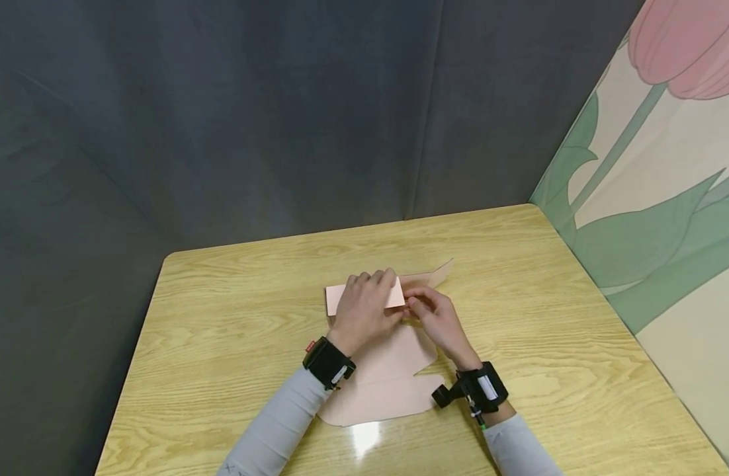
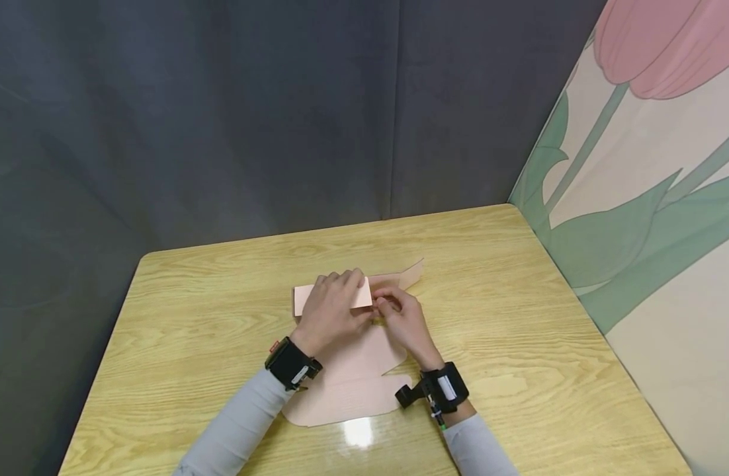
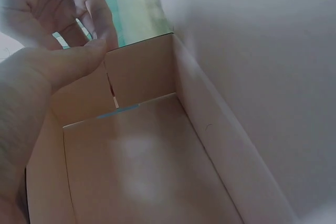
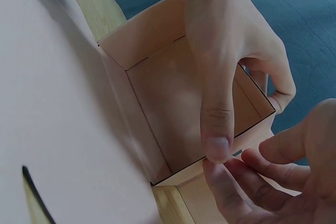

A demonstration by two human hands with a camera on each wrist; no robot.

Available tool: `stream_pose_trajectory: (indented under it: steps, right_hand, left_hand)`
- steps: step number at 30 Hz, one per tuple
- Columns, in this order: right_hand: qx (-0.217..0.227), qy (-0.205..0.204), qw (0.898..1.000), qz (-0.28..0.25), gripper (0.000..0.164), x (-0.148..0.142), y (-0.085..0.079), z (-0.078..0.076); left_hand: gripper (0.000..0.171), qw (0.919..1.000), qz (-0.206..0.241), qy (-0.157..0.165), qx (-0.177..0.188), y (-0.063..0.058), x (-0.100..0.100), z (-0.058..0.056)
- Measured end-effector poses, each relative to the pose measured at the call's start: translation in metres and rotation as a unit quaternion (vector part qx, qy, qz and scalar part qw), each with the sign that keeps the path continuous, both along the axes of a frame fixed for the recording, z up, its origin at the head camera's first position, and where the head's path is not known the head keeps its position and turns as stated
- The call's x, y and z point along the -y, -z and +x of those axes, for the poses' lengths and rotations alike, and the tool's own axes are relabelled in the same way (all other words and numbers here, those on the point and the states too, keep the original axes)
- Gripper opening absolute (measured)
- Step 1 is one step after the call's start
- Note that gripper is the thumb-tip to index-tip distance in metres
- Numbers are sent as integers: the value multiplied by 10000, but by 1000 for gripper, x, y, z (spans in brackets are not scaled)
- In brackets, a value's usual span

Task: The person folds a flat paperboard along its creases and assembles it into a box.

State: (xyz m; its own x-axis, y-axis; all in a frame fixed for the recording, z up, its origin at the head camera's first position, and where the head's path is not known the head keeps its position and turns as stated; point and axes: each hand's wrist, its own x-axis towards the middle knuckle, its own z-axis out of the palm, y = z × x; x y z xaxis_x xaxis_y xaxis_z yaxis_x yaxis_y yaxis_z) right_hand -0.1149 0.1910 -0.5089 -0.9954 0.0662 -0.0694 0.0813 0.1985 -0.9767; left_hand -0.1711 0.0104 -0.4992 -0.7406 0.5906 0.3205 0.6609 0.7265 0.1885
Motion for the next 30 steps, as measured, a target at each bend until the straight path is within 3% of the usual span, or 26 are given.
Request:
stream_pose_trajectory:
  steps: [8, 10, 12, 14, 17, 20, 22, 25, 30]
  right_hand:
    - [-71, -61, 10000, -6, 24, -4, 3, 2]
    - [-373, -29, 9992, 164, 23, -7, 3, 2]
    - [-955, 106, 9937, 568, 20, -11, 1, 2]
    - [-1758, 315, 9770, 1166, 18, -18, -3, 0]
    - [-2851, 617, 9315, 2174, 16, -30, -10, -6]
    - [-3345, 520, 8902, 3048, 21, -42, -14, -14]
    - [-3391, 336, 8699, 3567, 24, -50, -15, -19]
    - [-3301, 84, 8492, 4121, 23, -57, -15, -23]
    - [-3299, -63, 8329, 4443, 14, -62, -15, -24]
  left_hand:
    - [55, 9996, -164, -63, -226, 3, -2, 1]
    - [55, 9995, -178, -82, -243, 3, -2, 1]
    - [57, 9995, -177, -89, -263, 3, -2, 0]
    - [57, 9994, -187, -93, -289, 4, -2, 0]
    - [57, 9992, -218, -103, -329, 4, -2, 0]
    - [57, 9990, -263, -111, -343, 4, -2, 1]
    - [57, 9990, -275, -107, -340, 4, -2, 2]
    - [57, 9991, -258, -90, -339, 4, -1, 3]
    - [56, 9989, -277, -101, -369, 4, 0, 2]
